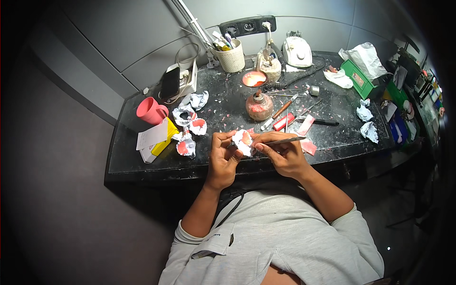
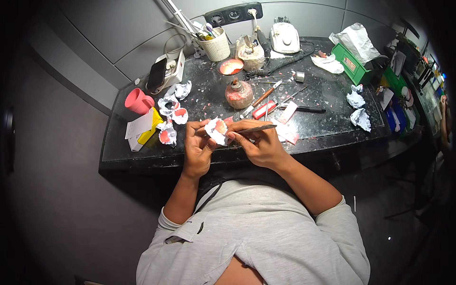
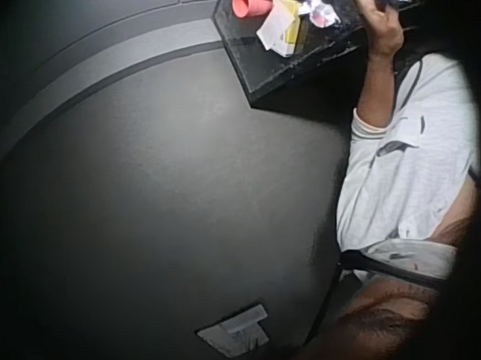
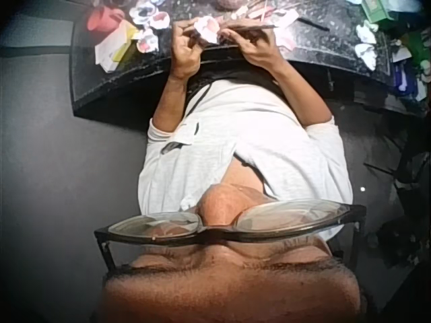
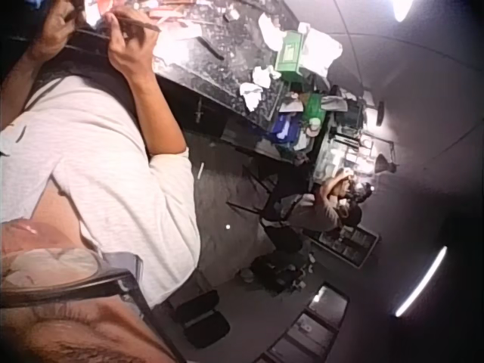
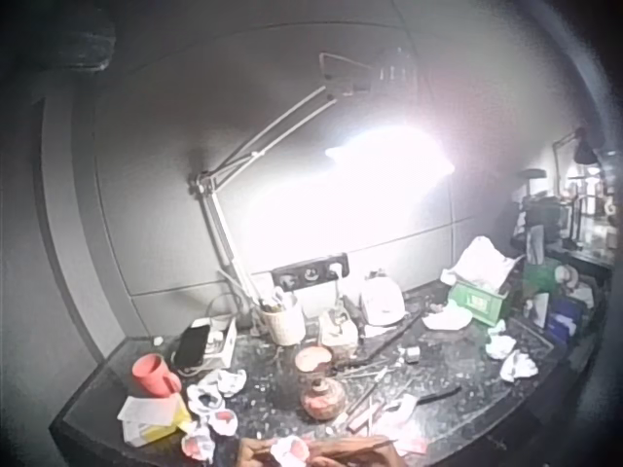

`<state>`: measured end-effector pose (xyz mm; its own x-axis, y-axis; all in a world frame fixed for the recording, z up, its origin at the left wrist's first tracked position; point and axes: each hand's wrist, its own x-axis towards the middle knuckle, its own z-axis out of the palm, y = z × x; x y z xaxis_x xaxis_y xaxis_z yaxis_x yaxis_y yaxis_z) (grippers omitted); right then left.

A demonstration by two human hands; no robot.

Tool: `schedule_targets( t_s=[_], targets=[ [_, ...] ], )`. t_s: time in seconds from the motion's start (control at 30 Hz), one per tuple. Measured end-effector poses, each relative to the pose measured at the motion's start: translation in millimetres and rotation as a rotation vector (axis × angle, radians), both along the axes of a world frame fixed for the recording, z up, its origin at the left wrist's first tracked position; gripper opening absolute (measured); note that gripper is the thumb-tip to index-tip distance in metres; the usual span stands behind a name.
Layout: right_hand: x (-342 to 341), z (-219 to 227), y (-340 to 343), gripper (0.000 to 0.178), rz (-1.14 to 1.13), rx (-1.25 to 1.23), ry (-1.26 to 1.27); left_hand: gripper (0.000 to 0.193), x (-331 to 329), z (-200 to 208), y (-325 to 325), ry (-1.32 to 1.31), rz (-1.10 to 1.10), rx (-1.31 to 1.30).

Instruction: The person carves and shapes wax onto dental mold models using metal carving tools over a burner flame at a workbench, then adjusts the desk lamp overhead.

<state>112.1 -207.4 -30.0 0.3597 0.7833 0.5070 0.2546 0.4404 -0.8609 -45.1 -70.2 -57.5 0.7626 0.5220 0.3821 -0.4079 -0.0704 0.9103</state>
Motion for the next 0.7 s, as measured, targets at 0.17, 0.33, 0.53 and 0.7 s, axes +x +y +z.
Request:
schedule_targets(
  t_s=[0.17, 0.33, 0.53, 0.7],
  targets=[
    [3, -5, 0, 0.017, 0.060, -0.042, 0.177, 0.053, 1, -1, -3, -0.003, 0.039, 0.066],
    [1, -5, 1, 0.017, 0.024, -0.068, 0.192, 0.053, 2, 0, -3, -0.004, 0.036, 0.073],
    [2, -2, 1, 0.016, -0.093, -0.007, -0.085, 0.047, 4, 4, -6, -0.007, 0.015, 0.083],
    [5, -5, 0, 0.013, -0.019, -0.051, 0.237, 0.046, 4, 16, -4, -0.027, -0.031, -0.011]
  ],
)
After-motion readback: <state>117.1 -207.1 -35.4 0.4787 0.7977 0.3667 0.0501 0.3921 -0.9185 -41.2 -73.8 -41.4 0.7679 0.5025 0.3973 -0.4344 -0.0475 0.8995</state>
